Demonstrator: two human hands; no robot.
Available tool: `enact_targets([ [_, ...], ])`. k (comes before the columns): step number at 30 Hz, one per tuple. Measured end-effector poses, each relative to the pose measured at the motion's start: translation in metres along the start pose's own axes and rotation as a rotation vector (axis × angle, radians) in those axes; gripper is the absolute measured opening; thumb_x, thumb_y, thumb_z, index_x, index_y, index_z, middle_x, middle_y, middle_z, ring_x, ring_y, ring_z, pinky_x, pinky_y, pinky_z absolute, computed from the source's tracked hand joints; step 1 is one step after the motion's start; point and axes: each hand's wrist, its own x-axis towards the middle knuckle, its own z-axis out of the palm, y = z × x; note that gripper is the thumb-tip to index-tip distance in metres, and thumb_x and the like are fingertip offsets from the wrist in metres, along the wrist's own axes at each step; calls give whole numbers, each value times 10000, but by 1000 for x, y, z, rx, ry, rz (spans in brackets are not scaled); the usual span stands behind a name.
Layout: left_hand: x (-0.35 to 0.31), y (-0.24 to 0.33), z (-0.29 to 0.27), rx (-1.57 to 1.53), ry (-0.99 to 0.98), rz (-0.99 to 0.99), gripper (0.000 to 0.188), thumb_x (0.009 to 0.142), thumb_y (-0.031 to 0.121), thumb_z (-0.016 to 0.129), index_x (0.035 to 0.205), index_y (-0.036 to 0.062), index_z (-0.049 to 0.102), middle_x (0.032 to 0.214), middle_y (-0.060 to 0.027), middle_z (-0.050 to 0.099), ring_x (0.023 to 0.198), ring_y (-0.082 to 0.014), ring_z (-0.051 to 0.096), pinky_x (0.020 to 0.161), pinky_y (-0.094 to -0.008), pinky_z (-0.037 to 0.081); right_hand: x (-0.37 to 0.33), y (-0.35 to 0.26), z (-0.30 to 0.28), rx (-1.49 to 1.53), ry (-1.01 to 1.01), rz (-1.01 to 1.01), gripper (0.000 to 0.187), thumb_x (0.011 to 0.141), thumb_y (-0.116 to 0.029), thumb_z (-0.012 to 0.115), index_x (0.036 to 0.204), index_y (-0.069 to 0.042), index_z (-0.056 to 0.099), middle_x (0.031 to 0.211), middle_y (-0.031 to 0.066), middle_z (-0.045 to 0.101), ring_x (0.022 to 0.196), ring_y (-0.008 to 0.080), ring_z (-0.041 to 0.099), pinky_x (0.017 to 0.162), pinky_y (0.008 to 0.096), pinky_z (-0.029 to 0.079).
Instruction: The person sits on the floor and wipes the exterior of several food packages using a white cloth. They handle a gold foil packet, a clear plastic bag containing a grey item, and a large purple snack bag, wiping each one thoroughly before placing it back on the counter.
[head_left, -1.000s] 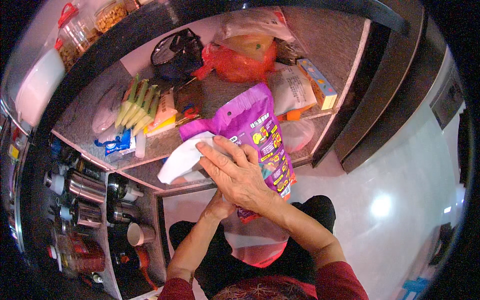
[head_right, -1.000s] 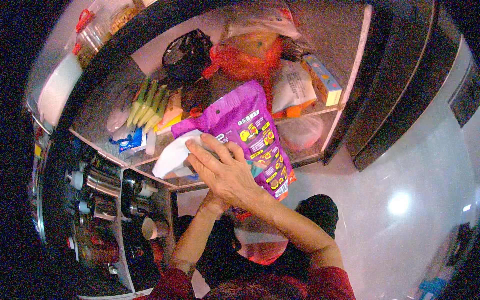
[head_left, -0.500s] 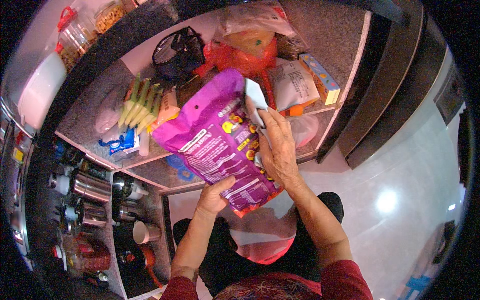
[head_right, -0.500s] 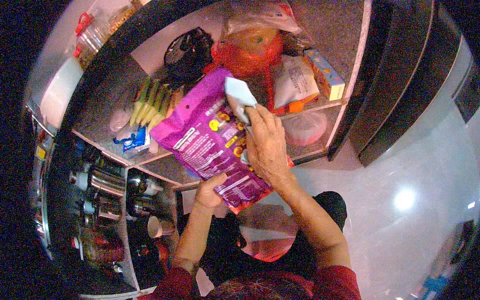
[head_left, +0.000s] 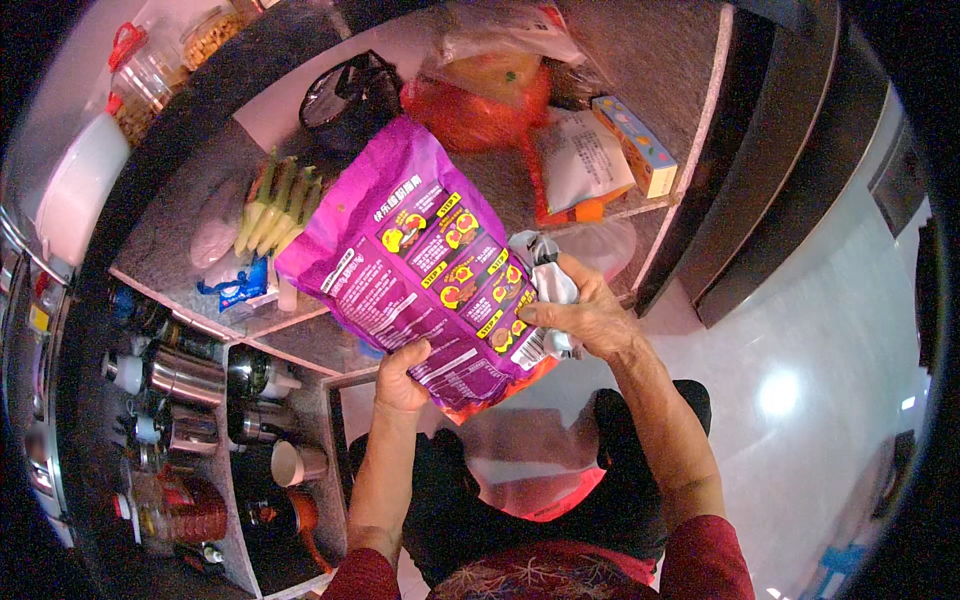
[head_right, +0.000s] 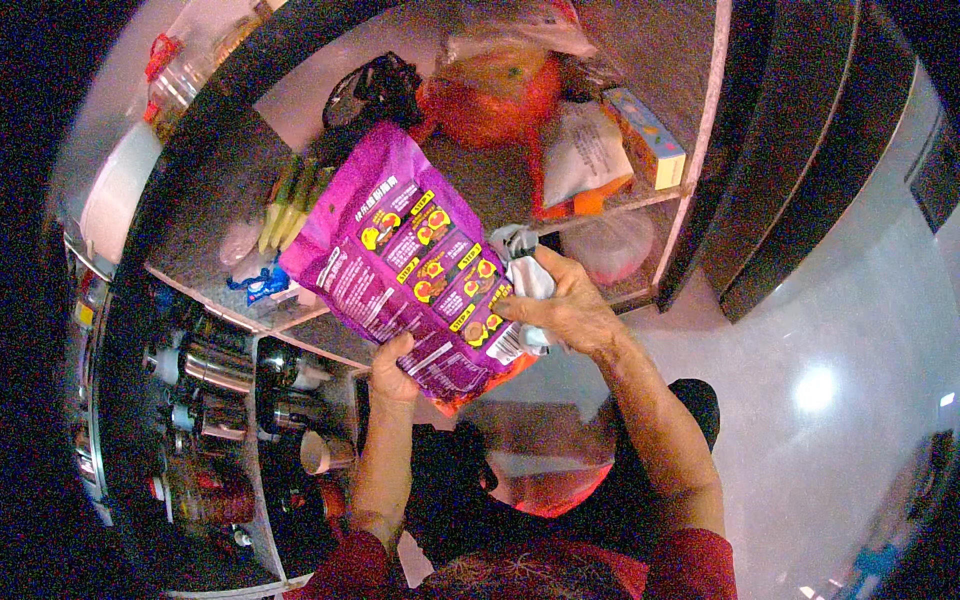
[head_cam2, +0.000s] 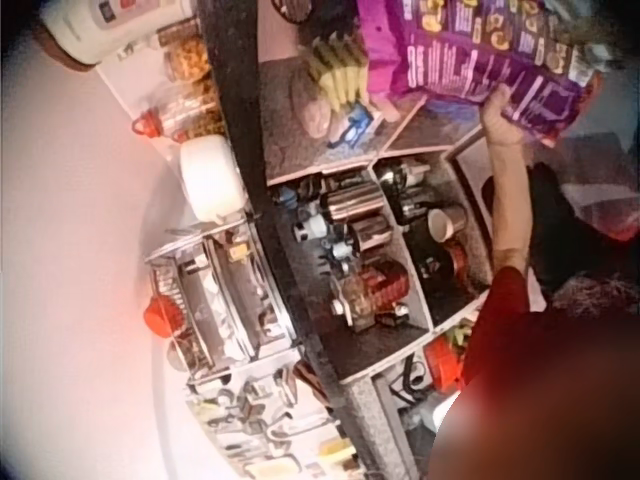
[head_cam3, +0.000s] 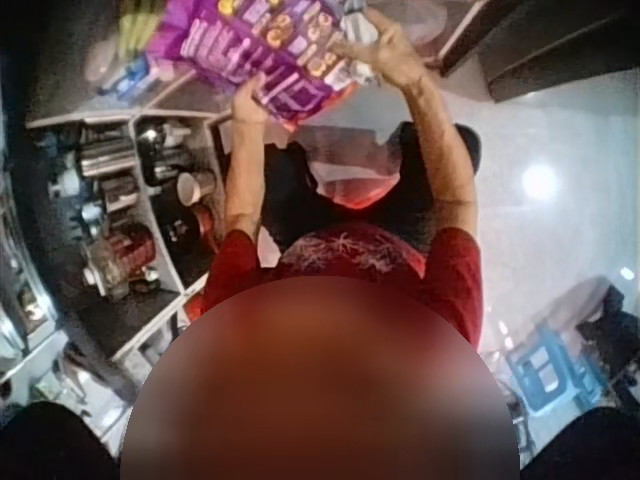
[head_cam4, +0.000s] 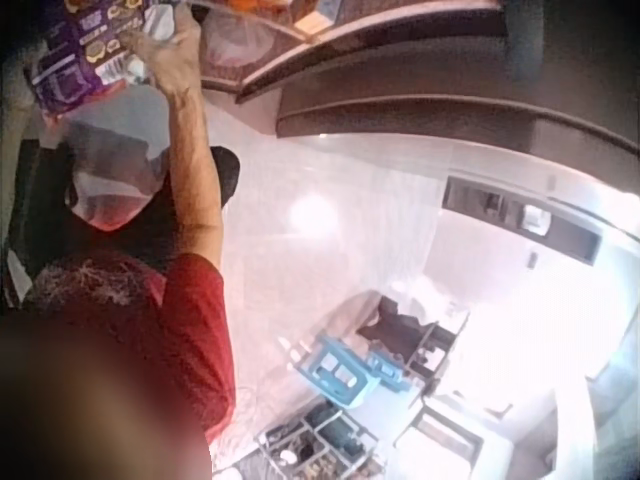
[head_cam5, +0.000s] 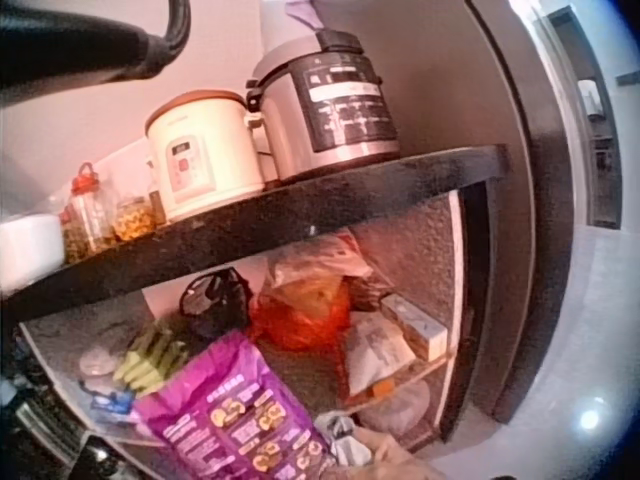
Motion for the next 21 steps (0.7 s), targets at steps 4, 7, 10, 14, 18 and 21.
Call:
enact_targets([
  [4,-1,-2,4,42,-19,52,482,701,57,667,1155,50,507,1070,-87,592,972,-262,587,865,-412,485,-4,-3,4,29,30,-32,413,721,-30,697,1101,-69,541,864,-11,618,723,73,563,641,232,473],
  [7,8,-4,5,36,-4,82,522,706,120,708,1176,58,490,1096,-77,577,987,-256,577,873,-419,482,-4,-2,7,14,61,-28,380,721,-31,693,1071,-67,551,860,-10,617,726,71,560,634,228,468],
  [10,19,-7,-4,-23,53,84,509,730,157,715,1177,70,488,1107,-66,568,1005,-231,563,867,-411,485,0,6,9,62,69,-73,361,720,-35,692,1052,-65,553,859,-11,616,731,67,556,628,225,463],
  [14,20,-7,-4,12,182,134,420,768,85,666,1158,79,510,1098,-60,574,986,-206,567,848,-385,489,4,16,6,23,75,-76,357,713,-28,696,1040,-65,556,856,-10,616,733,63,552,626,225,461],
  [18,21,-6,-3,33,204,137,388,786,79,639,1153,73,512,1086,-55,580,965,-204,574,846,-371,483,5,22,5,-47,102,-51,340,710,-29,700,1020,-64,564,847,-9,616,722,61,549,620,227,461],
  [21,20,-4,-3,28,192,135,386,787,81,638,1151,74,512,1083,-56,580,965,-206,574,844,-373,484,5,26,4,-21,95,-57,332,709,-34,701,1012,-62,567,845,-9,617,721,63,549,623,231,463],
])
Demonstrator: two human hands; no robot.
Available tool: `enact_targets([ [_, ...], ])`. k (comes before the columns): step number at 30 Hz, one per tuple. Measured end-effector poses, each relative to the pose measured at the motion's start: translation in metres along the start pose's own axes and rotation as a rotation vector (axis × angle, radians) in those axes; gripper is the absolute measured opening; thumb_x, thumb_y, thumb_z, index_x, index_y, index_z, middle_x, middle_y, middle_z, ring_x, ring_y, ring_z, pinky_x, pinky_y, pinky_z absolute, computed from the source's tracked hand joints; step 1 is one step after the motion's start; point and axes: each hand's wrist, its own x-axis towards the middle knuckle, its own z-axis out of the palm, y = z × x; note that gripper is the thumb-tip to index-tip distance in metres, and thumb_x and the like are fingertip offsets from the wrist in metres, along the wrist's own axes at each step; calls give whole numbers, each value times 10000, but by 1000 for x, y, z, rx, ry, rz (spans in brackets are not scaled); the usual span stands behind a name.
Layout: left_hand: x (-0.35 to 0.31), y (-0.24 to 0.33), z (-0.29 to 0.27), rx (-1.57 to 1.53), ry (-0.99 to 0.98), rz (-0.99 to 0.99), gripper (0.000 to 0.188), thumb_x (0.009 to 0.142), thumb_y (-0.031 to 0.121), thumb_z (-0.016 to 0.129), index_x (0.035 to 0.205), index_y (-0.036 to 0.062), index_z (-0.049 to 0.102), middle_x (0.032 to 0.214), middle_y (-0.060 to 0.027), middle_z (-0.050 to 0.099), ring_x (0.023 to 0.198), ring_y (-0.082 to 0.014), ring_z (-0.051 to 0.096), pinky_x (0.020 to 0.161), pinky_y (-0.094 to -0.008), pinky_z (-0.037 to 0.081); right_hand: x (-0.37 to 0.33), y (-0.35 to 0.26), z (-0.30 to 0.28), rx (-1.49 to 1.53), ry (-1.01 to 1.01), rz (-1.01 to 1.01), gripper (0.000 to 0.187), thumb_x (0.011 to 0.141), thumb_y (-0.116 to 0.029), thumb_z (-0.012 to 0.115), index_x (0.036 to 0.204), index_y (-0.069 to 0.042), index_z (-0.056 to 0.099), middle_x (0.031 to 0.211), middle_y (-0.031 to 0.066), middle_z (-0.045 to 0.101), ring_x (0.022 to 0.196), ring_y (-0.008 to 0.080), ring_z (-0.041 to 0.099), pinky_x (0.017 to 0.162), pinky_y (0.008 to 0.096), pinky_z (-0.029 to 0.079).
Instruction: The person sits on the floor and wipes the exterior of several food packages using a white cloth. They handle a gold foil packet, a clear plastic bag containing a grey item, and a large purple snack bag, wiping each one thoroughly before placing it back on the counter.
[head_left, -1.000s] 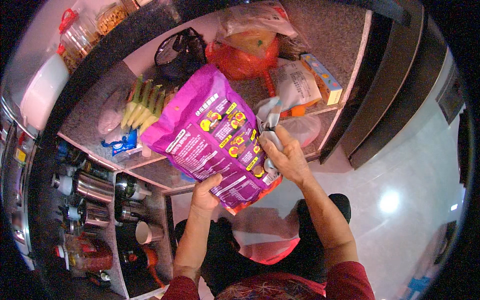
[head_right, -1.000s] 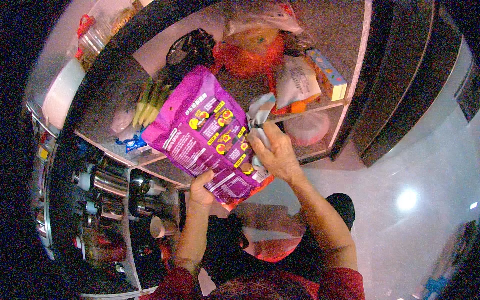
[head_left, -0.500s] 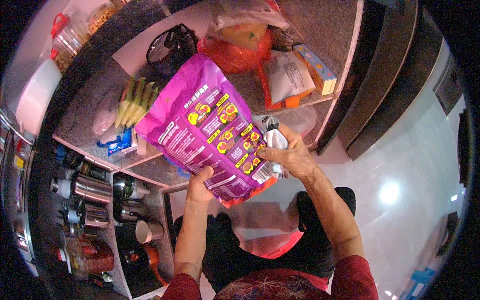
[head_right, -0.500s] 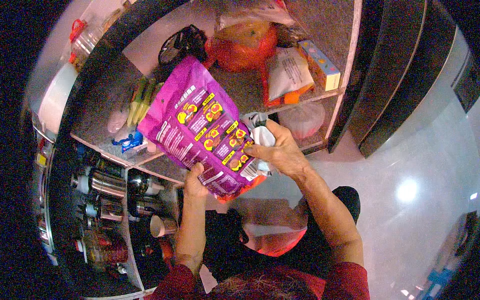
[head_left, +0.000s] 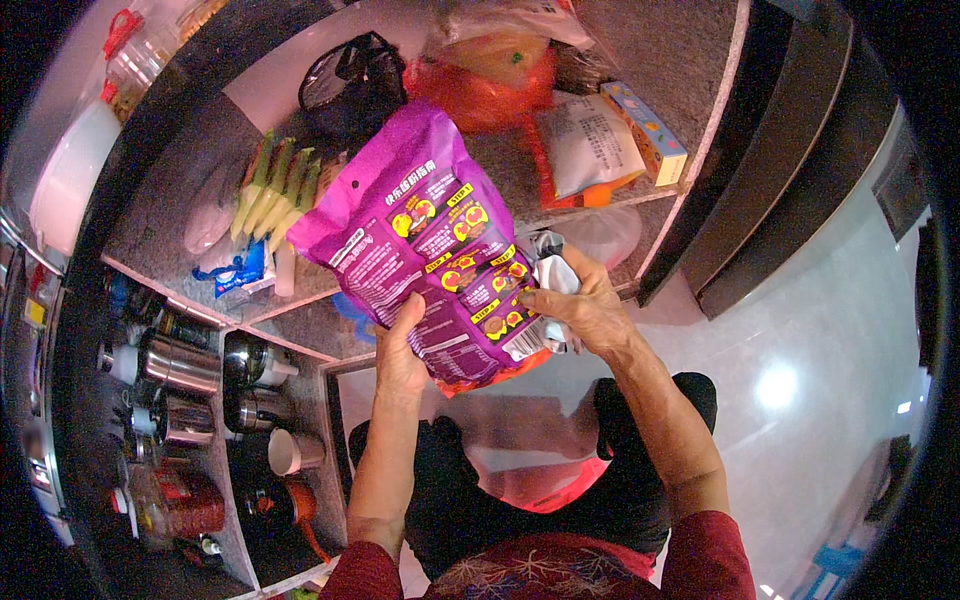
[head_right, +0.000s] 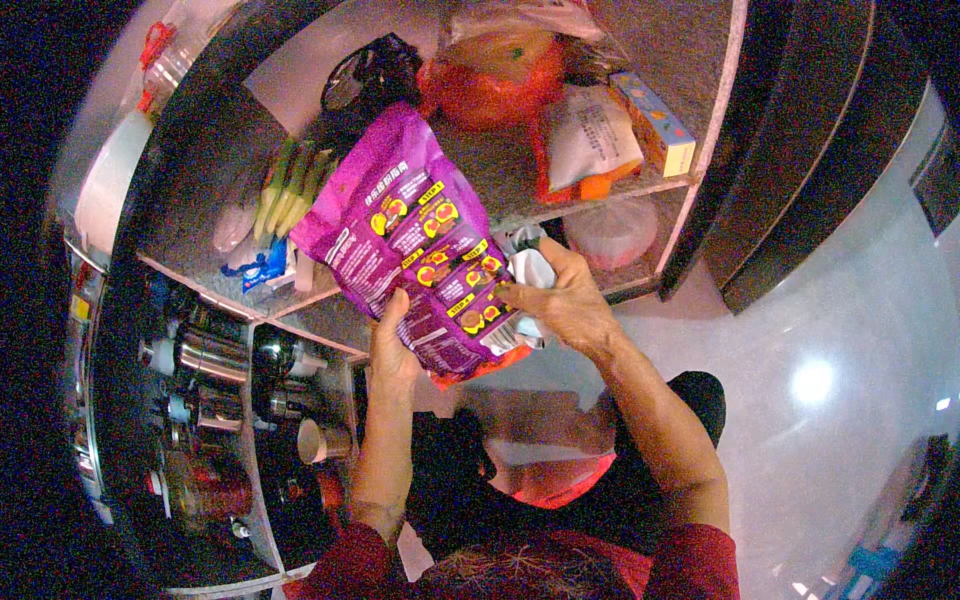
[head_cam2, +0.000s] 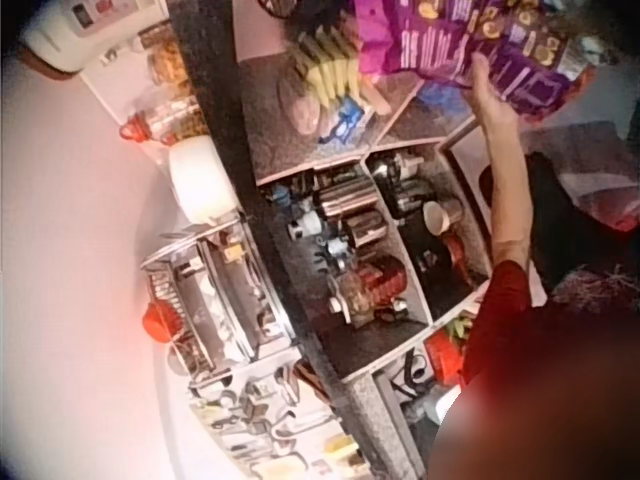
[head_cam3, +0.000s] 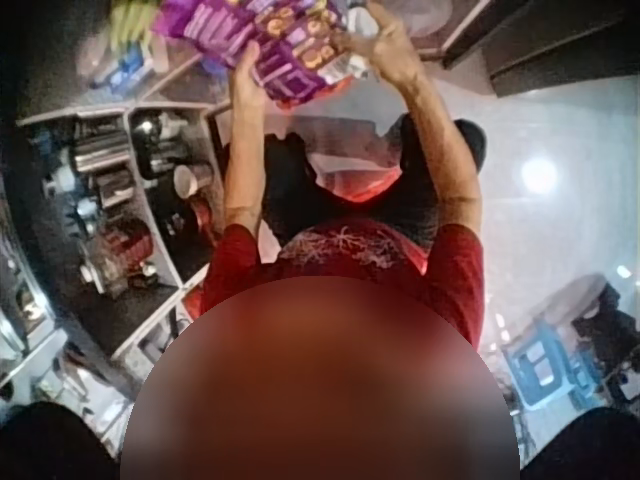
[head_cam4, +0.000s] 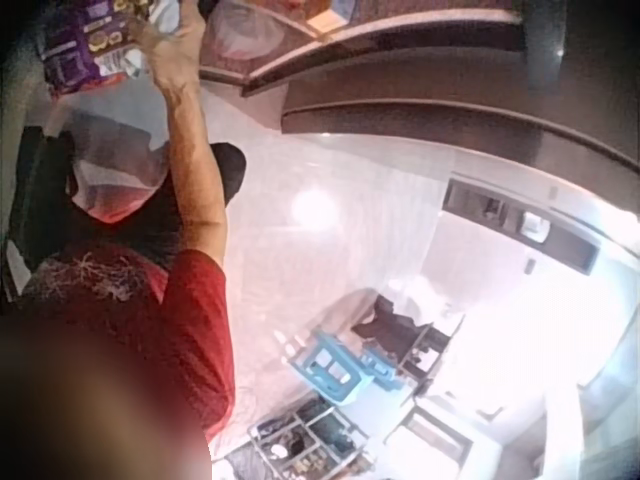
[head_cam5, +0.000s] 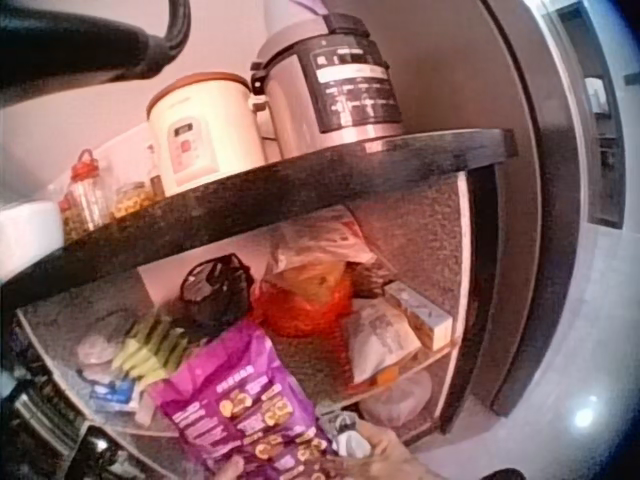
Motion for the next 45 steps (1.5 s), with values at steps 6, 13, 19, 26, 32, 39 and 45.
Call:
enact_targets([
  [6,0,9,-1,-19,44,-64,362,772,70,656,1112,71,532,1033,-50,596,906,-208,597,795,-359,511,0,-6,3,-109,-7,20,364,701,-24,709,1031,-52,557,882,1,618,759,75,556,656,245,472],
  [13,-6,16,11,130,36,70,393,730,52,694,1088,59,530,1005,-53,607,872,-185,600,786,-344,497,0,3,3,15,-63,55,370,723,27,674,1062,-57,550,943,7,623,822,92,574,715,246,485],
  [19,-2,26,8,43,24,127,306,787,124,642,1068,44,550,981,-52,612,880,-174,595,787,-326,487,3,14,-3,-87,-105,37,371,736,15,670,1076,-64,545,938,5,629,811,94,584,708,256,493],
  [26,-11,24,20,142,136,216,310,780,125,671,1051,29,556,981,-54,610,838,-159,598,755,-311,494,3,22,8,-84,-1,19,244,831,-82,603,1053,-43,508,955,6,597,864,83,545,731,242,453],
  [32,-18,18,23,124,128,192,319,757,78,686,1045,27,560,980,-46,610,860,-155,589,791,-315,479,16,38,21,-498,156,-360,320,875,-96,487,1171,8,426,1168,188,469,1083,285,466,900,381,366],
  [39,-20,13,33,224,173,278,296,736,82,714,1006,43,599,950,-33,625,838,-123,581,779,-301,473,18,14,54,-916,192,-764,385,751,-7,517,1134,-19,488,1139,198,463,1045,399,432,868,459,335],
  [45,-15,-15,0,379,158,275,355,774,220,700,1059,54,569,1013,-14,597,910,-126,553,791,-297,465,6,0,94,-1253,-57,-1001,387,701,-133,577,1088,-142,559,1237,74,478,1174,245,418,875,396,290],
])
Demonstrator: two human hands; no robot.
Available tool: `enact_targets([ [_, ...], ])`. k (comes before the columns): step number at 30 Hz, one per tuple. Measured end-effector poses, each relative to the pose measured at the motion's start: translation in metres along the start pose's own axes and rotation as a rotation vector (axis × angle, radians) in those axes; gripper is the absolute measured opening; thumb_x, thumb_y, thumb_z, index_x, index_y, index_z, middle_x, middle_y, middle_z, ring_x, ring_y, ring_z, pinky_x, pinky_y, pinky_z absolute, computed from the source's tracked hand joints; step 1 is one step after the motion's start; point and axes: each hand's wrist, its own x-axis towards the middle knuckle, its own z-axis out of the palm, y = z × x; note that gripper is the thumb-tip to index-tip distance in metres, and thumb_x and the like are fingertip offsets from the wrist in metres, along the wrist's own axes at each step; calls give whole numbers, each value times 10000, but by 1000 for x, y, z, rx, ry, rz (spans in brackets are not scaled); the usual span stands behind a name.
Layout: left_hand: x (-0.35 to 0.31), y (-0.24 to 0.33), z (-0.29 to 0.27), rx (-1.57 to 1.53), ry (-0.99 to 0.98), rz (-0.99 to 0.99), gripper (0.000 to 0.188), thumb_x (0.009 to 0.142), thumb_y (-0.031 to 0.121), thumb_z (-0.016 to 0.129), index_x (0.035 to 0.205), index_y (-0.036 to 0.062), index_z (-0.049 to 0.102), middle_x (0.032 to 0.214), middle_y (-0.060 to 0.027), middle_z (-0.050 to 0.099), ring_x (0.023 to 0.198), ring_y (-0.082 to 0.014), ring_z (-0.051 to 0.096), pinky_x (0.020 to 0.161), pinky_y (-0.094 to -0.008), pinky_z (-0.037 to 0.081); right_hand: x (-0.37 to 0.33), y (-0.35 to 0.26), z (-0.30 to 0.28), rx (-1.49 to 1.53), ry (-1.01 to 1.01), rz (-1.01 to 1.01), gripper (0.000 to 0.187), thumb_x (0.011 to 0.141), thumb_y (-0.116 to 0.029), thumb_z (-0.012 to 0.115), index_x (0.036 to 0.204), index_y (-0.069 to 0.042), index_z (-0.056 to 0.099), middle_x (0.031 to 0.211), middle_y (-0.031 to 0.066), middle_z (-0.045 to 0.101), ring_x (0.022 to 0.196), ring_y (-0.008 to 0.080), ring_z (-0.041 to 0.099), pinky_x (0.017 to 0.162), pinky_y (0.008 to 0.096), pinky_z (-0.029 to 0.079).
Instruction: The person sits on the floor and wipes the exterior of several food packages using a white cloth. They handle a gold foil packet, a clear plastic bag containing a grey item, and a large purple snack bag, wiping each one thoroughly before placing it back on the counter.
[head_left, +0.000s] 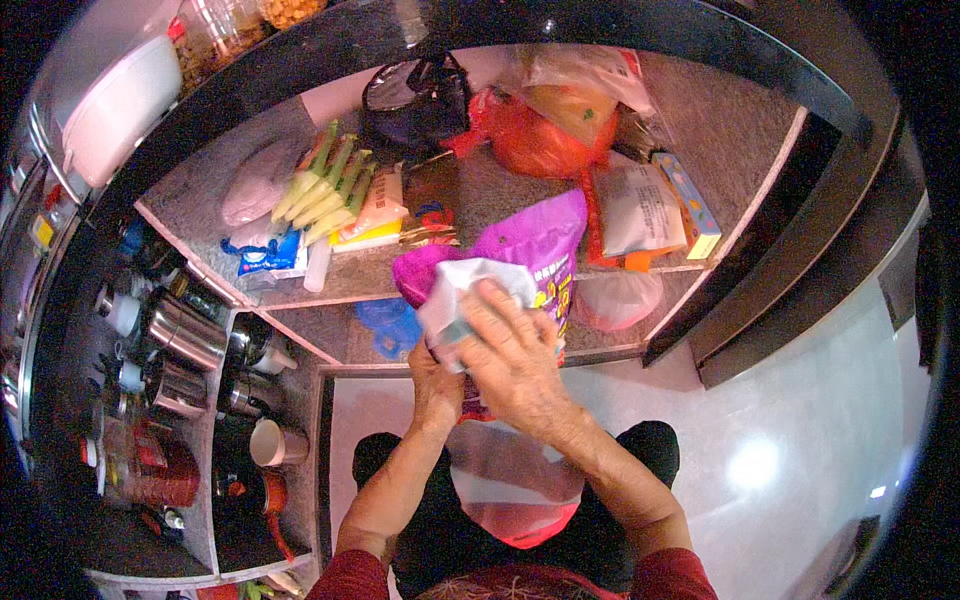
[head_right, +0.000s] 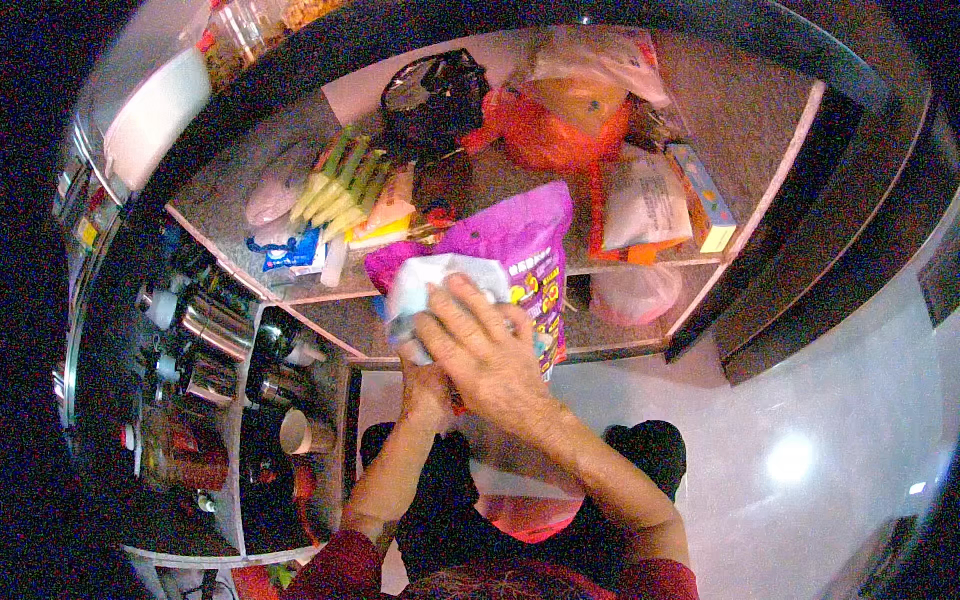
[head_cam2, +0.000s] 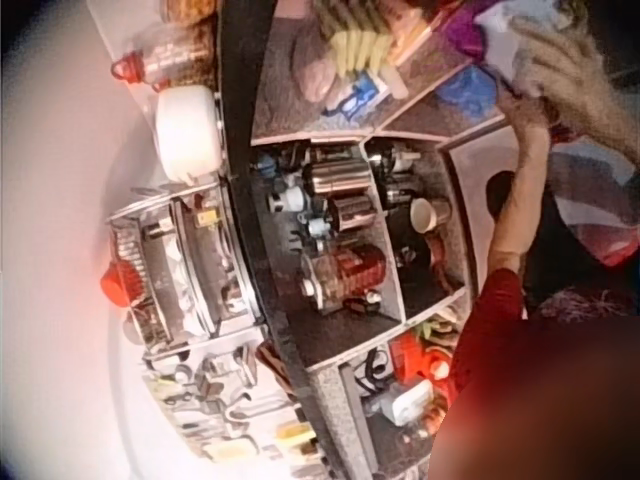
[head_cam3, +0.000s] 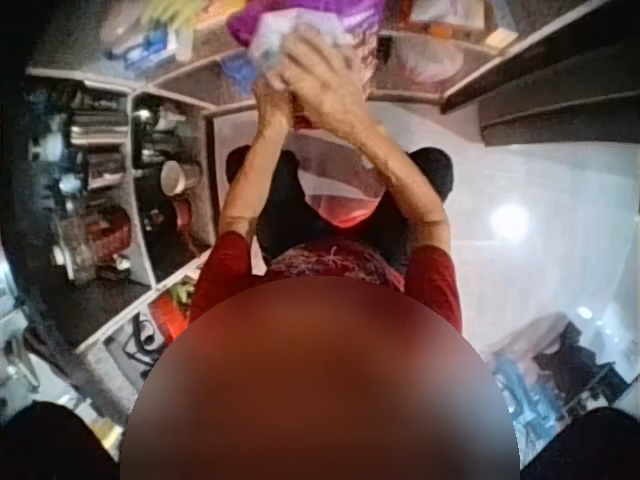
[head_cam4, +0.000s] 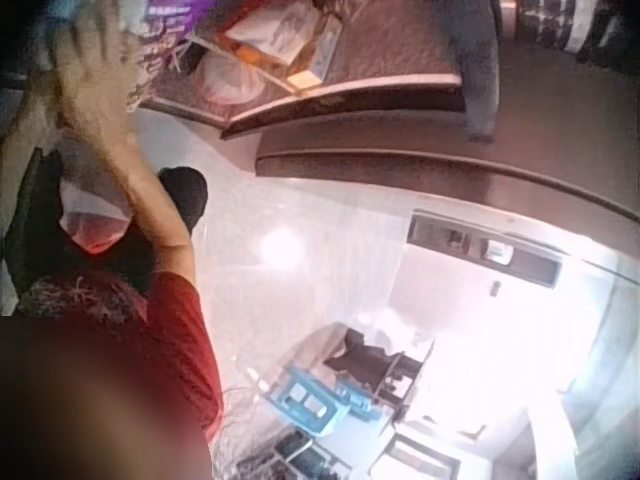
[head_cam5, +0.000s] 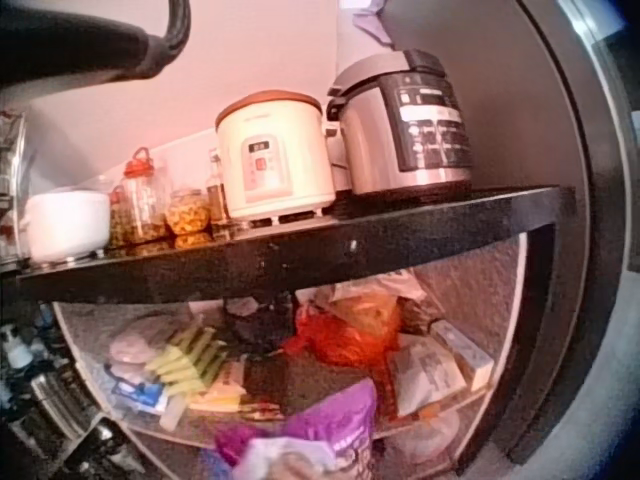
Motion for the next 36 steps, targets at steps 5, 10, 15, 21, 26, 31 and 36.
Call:
enact_targets([
  [5,-9,11,11,122,8,-106,282,757,162,715,974,28,595,916,3,609,830,-108,560,727,-277,474,9,1,-3,-15,5,132,398,709,-161,561,1106,-149,545,1188,21,508,1127,204,452,860,394,280],
  [10,-11,26,24,33,-11,-59,208,758,85,698,944,34,619,886,-19,632,762,-100,581,692,-263,486,5,22,-8,-14,80,216,472,651,-65,589,1116,-96,521,1135,81,510,1067,261,458,843,403,301],
  [15,-10,25,24,49,-35,-57,236,745,70,706,965,47,624,896,-10,640,766,-93,584,713,-263,485,-1,47,-7,77,248,388,433,711,-34,556,1140,-54,504,1129,123,490,1031,318,448,844,426,322],
  [21,-8,14,19,135,-9,-53,357,777,96,676,1108,56,550,1034,-26,593,923,-137,549,804,-286,460,0,8,5,-28,24,124,393,685,-139,573,1077,-117,561,1186,64,487,1107,262,434,842,426,299],
  [26,-14,32,30,67,20,-63,325,768,100,679,1070,53,569,964,-29,608,874,-146,576,787,-293,476,1,13,7,-64,48,115,390,731,-170,526,1119,-138,516,1201,45,487,1099,241,435,830,414,307],
  [31,-6,33,17,-77,-55,-147,298,735,69,698,1014,60,596,933,-23,630,815,-126,597,756,-284,489,-3,47,2,25,359,363,491,683,-12,561,1164,-28,464,1140,168,466,1047,334,433,871,440,320],
  [36,-5,32,15,-117,-71,-180,301,734,71,695,1016,60,592,945,-22,628,831,-137,598,776,-304,486,-10,65,3,171,465,533,425,786,-39,525,1190,12,405,1137,204,434,1039,361,421,904,427,326],
])
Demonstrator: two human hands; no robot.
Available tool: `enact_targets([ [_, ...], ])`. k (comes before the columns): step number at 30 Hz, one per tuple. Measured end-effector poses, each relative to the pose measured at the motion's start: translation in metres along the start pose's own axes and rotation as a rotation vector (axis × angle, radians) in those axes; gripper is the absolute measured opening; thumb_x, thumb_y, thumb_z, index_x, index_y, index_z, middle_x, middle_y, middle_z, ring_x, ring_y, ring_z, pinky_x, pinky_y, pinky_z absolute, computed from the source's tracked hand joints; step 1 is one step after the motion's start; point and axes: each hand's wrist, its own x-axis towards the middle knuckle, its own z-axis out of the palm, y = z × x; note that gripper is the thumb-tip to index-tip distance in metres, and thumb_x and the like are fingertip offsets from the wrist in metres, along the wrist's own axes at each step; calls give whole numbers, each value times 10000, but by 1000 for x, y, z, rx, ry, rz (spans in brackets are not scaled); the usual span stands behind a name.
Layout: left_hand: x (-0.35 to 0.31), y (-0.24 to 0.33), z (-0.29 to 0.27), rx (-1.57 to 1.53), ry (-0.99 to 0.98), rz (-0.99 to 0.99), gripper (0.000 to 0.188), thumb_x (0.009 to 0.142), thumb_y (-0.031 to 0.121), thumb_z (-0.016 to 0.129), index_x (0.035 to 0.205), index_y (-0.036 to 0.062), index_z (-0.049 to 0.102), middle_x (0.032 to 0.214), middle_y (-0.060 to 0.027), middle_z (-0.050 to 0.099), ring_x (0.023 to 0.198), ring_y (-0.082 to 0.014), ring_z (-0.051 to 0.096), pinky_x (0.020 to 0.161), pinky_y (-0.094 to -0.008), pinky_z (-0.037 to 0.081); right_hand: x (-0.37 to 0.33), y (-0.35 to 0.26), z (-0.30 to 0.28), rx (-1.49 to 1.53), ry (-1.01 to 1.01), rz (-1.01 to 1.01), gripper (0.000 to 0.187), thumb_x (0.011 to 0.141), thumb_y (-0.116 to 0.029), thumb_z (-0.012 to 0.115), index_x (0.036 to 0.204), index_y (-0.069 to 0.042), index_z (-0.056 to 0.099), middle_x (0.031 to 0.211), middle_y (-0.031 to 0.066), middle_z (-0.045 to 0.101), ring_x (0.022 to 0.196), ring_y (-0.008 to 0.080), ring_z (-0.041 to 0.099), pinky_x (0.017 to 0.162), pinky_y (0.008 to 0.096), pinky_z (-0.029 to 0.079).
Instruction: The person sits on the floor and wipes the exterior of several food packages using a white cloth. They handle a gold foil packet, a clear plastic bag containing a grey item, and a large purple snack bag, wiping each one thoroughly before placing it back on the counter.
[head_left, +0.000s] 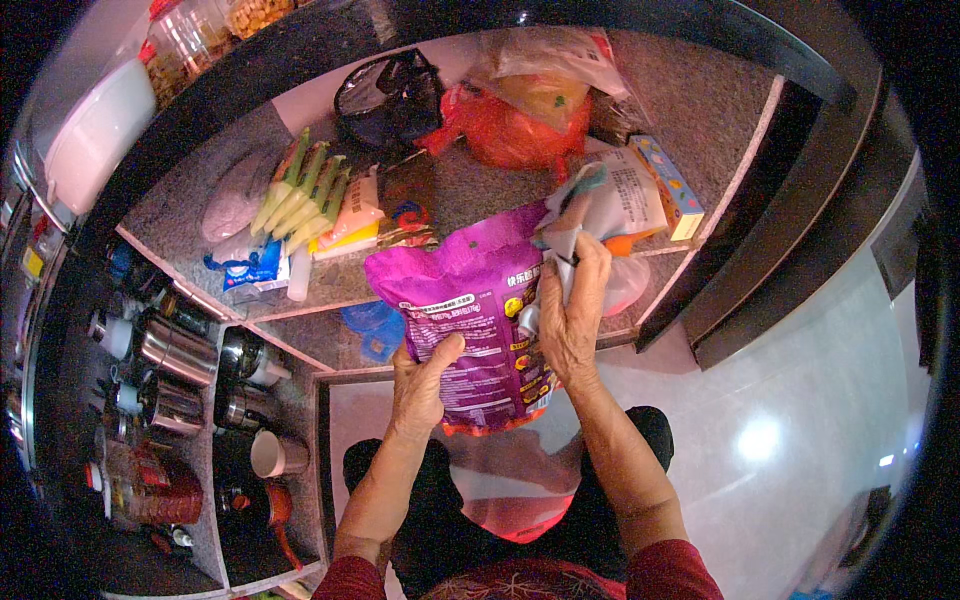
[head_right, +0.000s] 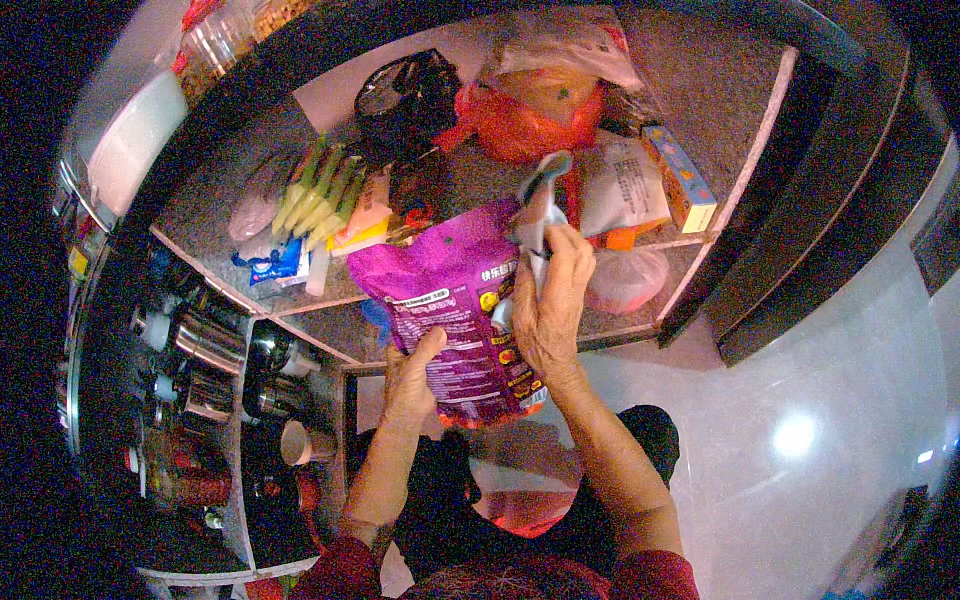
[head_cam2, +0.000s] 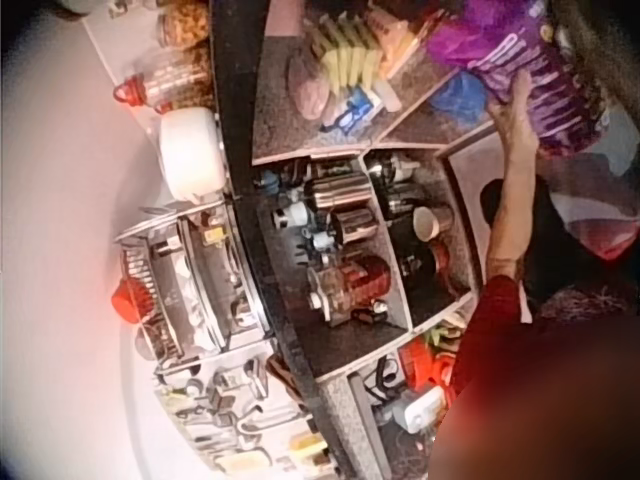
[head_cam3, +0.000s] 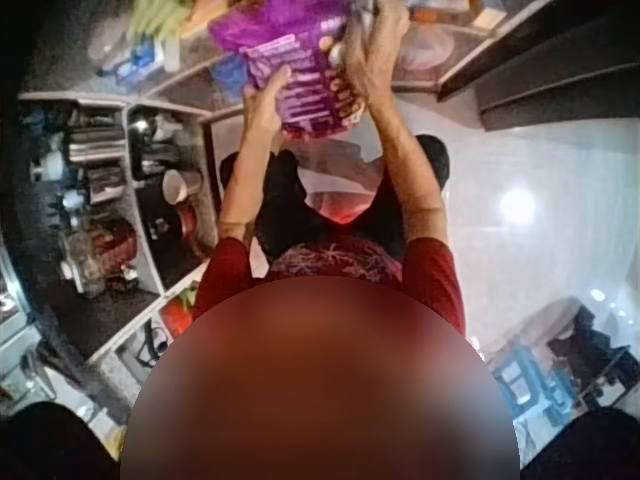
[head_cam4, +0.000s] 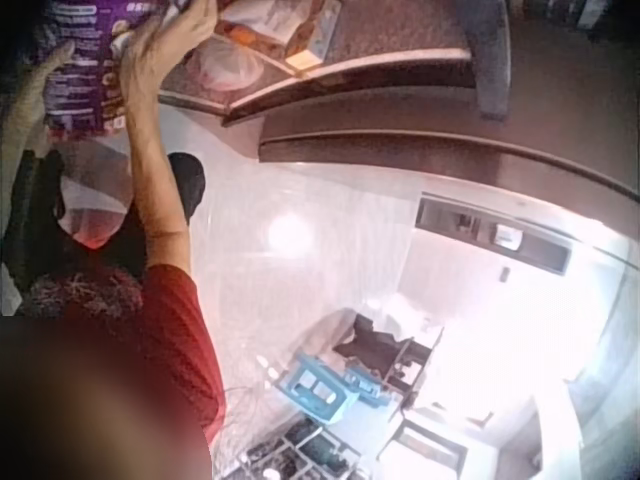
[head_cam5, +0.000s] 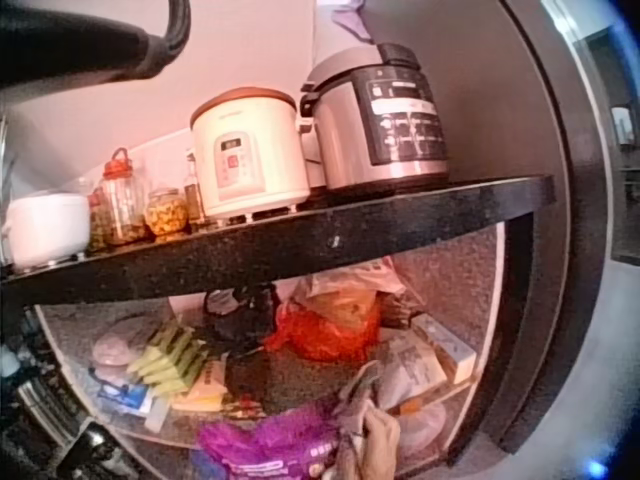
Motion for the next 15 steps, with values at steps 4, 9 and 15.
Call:
enact_targets([
  [4,2,0,-4,-77,29,5,324,746,65,685,1049,65,572,976,-23,619,858,-151,596,787,-313,485,1,0,-4,252,-139,282,329,841,-87,491,1135,17,388,1043,205,447,969,357,454,855,402,361],
  [9,18,-9,-23,-273,42,-14,357,780,69,658,1113,90,532,1042,-23,591,933,-174,576,822,-341,479,-10,15,-4,236,-367,271,262,874,-217,508,987,3,423,838,207,496,788,374,521,701,411,418],
  [15,27,2,-39,-415,-54,-58,354,793,119,657,1123,113,528,1069,-19,587,958,-181,574,829,-350,488,-7,11,-25,608,-680,521,248,823,-191,622,986,-34,522,880,59,604,800,131,563,696,302,463],
])
